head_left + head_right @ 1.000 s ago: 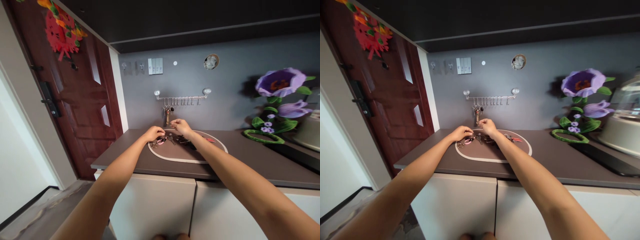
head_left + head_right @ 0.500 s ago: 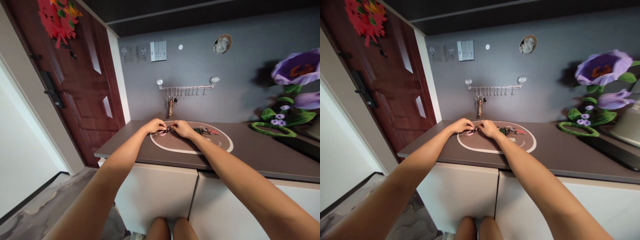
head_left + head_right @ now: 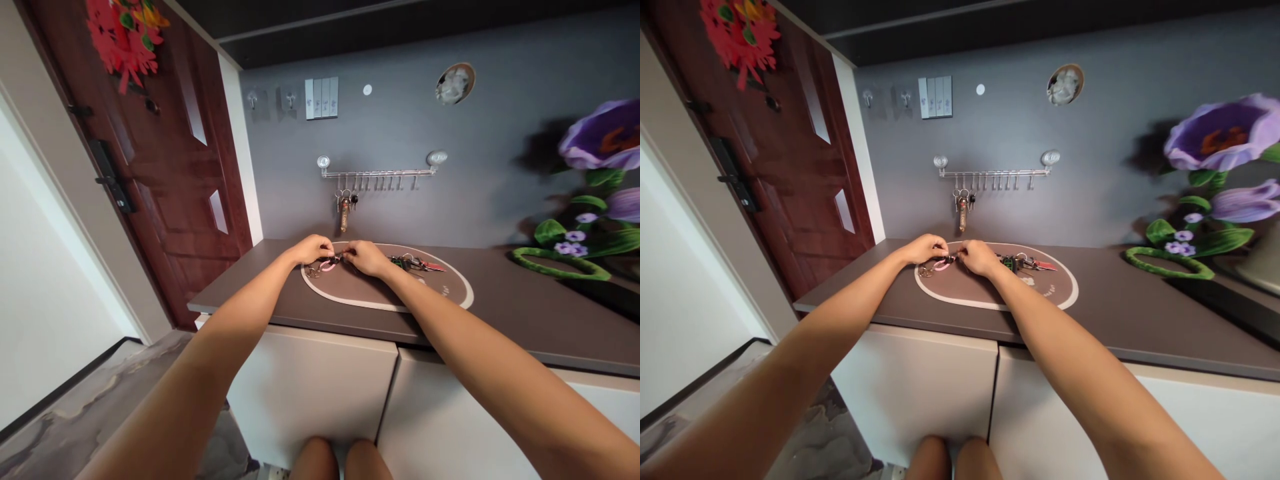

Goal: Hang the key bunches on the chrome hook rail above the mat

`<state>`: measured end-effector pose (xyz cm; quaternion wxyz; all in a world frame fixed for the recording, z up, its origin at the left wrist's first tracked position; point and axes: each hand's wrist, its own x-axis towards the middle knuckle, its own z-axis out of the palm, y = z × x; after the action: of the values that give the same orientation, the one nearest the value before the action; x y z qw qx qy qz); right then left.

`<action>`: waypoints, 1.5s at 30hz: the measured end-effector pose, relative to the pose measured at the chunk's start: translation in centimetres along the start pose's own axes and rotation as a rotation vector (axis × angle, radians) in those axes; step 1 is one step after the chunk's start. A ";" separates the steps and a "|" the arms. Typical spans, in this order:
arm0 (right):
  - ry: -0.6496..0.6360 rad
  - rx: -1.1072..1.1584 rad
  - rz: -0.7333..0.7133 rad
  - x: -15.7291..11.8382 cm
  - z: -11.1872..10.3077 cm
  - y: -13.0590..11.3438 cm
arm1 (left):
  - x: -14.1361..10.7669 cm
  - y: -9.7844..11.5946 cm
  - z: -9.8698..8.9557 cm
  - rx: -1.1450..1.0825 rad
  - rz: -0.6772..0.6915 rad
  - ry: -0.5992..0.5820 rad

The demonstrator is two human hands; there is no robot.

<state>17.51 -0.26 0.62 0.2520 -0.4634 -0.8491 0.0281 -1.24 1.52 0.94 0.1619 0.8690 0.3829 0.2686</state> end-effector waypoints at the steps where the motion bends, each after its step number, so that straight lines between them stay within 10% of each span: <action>1: 0.003 -0.003 -0.003 0.0 0.0 0.0 | 0.0 0.1 0.0 -0.005 -0.009 0.018; 24: 0.133 0.125 -0.003 0.0 -1.0 -1.3 | 0.2 1.5 0.2 -0.647 -0.113 0.305; 45: 0.271 0.599 -0.004 0.5 -0.1 -0.4 | 0.5 1.6 0.9 -0.891 -0.123 0.299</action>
<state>17.03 -0.13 1.00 0.4877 -0.3664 -0.7629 0.2142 0.48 0.80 1.14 0.4778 0.6424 0.3000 0.5186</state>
